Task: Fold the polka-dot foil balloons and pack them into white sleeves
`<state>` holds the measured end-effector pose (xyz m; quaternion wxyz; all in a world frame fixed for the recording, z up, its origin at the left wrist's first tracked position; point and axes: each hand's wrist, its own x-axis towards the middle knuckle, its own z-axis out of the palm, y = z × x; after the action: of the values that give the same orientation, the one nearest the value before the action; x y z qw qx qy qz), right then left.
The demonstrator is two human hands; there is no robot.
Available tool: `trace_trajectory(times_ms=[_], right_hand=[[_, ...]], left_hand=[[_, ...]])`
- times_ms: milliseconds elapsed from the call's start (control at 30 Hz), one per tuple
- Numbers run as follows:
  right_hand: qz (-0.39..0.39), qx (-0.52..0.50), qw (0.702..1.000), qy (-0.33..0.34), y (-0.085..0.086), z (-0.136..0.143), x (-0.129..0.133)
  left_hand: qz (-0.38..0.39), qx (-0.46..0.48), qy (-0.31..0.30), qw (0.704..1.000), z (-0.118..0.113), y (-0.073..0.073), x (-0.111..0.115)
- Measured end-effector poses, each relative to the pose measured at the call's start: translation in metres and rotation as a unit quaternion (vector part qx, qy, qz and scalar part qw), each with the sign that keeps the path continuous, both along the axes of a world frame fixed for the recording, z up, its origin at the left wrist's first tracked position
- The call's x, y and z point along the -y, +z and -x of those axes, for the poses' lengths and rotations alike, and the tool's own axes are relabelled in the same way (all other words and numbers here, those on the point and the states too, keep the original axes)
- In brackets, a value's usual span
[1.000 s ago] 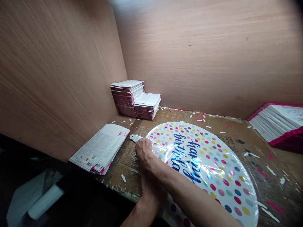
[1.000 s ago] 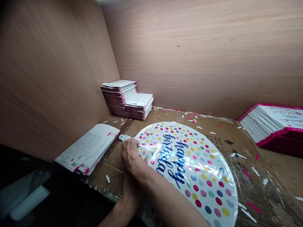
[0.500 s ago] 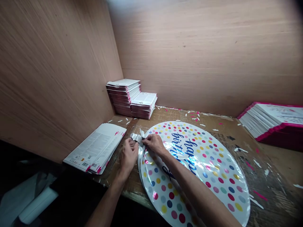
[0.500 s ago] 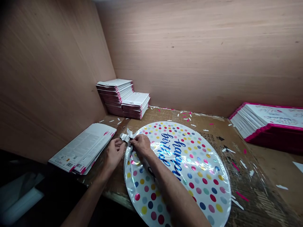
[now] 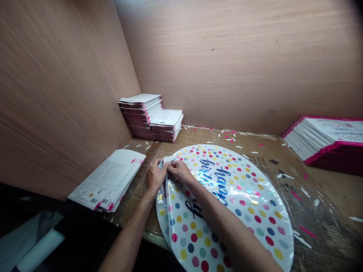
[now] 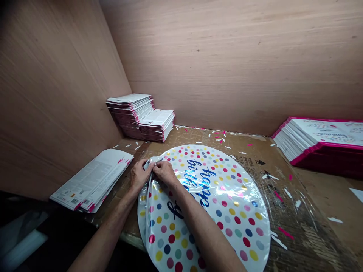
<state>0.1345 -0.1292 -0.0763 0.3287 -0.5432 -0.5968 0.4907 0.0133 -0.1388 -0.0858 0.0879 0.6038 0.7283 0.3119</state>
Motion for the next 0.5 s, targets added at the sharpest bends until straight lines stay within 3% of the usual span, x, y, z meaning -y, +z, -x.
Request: trace_trajectory(times_ms=[167, 267, 400, 500], right_hand=[[-0.013, -0.056, 0.994, -0.093, 0.003, 0.001, 0.013], [-0.014, -0.1, 0.983, -0.156, 0.004, -0.026, 0.042], [0.033, -0.21, 0.947, -0.239, 0.005, -0.081, 0.085], [0.077, -0.256, 0.935, -0.234, 0.008, -0.098, 0.097]], left_hand=[[-0.006, -0.046, 0.028, 0.999, -0.001, -0.005, -0.005], [-0.006, -0.056, 0.019, 0.998, 0.002, -0.003, -0.005], [-0.037, -0.065, -0.015, 0.997, 0.004, 0.019, 0.006], [-0.094, -0.1, -0.155, 0.978, -0.001, 0.048, 0.034]])
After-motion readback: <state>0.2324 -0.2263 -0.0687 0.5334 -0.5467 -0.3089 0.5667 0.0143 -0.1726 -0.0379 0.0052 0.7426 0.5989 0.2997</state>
